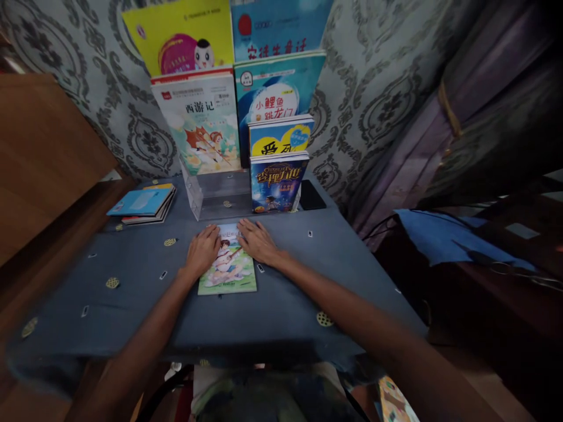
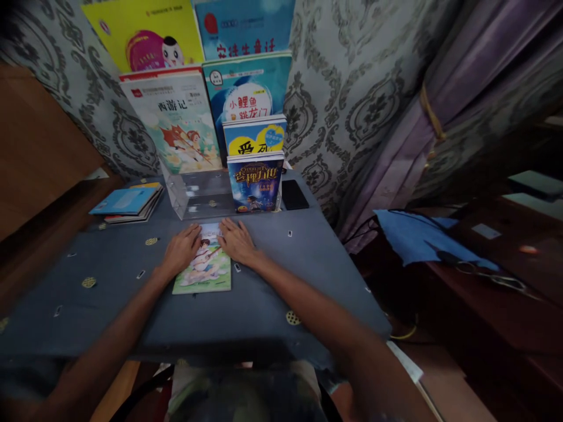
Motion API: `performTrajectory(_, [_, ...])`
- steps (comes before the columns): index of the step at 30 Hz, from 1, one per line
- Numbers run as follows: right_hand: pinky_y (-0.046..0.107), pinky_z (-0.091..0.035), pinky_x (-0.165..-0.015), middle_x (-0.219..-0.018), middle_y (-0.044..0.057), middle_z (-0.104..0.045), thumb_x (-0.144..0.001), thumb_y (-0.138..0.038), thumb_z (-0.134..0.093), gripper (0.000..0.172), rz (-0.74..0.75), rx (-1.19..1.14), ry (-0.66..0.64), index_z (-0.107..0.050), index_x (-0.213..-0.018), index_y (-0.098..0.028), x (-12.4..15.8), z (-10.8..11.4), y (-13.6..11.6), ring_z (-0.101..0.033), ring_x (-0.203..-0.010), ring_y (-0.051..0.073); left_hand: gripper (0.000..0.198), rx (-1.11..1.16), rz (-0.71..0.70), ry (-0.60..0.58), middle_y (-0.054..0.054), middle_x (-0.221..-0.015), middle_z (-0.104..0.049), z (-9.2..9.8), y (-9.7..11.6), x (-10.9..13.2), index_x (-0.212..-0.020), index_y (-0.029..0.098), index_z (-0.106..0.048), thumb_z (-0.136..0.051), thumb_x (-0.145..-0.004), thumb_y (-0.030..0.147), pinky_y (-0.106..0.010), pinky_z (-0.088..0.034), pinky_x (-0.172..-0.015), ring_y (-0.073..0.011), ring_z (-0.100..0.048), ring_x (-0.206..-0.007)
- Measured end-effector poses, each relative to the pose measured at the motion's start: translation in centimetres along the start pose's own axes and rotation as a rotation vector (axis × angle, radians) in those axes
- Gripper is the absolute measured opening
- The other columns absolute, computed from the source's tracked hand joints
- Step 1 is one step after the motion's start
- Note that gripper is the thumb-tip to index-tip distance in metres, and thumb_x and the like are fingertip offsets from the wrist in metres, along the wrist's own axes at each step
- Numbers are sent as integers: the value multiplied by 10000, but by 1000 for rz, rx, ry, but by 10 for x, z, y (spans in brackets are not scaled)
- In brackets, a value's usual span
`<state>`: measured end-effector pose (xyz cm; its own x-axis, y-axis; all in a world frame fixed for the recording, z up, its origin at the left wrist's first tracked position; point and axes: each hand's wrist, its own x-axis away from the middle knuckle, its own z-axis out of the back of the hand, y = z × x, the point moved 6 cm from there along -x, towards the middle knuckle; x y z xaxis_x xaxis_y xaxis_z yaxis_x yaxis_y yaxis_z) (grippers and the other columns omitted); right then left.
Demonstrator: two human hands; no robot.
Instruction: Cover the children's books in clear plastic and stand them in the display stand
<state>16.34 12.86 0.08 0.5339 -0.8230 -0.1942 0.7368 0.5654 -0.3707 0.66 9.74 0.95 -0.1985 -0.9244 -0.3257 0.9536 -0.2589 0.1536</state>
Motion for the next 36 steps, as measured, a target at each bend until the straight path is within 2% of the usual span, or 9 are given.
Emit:
performTrajectory(5, [476, -237, -1230, -1588, 201, -380, -1027, -304, -425, 535, 4, 41, -28, -426, -1500, -55, 7, -2, -1, -296, -1512, 264, 362, 11, 15, 15, -174, -1422, -596, -1, 1, 1, -1293, 138, -621, -438, -990, 214, -477, -444, -1091, -295, -533, -1355])
performTrajectory(9, [521, -229, -1227, -1611, 220, -319, -1035, -402, -390, 612, 21, 67, -44, -375, -1523, -32, 16, -6, -8, -245, -1529, 295, 362, 22, 24, 20, -176, -1412, -604, 0, 1, 1, -1275, 129, -633, -433, -983, 204, -487, -440, -1094, -299, -533, -1356])
performTrajectory(18, [543, -164, -1246, -1631, 224, -270, -1036, -552, -303, 733, 75, 104, -92, -332, -1546, -27, 57, -12, -37, -164, -1547, 316, 368, 47, 38, 40, -162, -1398, -620, 2, 2, 4, -1279, 149, -635, -436, -975, 201, -478, -440, -1087, -294, -540, -1344])
performTrajectory(25, [539, -214, -1232, -1641, 209, -240, -1040, -509, -343, 666, 84, 84, -89, -348, -1552, -82, 74, -10, -50, -159, -1546, 320, 368, 34, 111, 58, -185, -1428, -580, 3, -1, 7, -1267, 156, -643, -427, -978, 227, -500, -436, -1073, -318, -537, -1332])
performTrajectory(29, [582, -197, -1227, -1633, 225, -247, -1026, -503, -409, 674, 30, 95, -125, -357, -1552, -84, 74, -4, -53, -146, -1540, 366, 364, 45, 192, 95, -211, -1338, -629, 7, -4, 12, -1269, 166, -637, -442, -971, 241, -546, -440, -1038, -342, -585, -1250])
performTrajectory(36, [618, -205, -1216, -1631, 191, -274, -1007, -491, -468, 660, 6, 93, -108, -370, -1558, -141, 75, -3, -52, -183, -1524, 401, 333, 247, 220, 182, -179, -1251, -688, 8, -7, 16, -1176, 176, -688, -501, -906, 228, -533, -442, -1053, -326, -616, -1206])
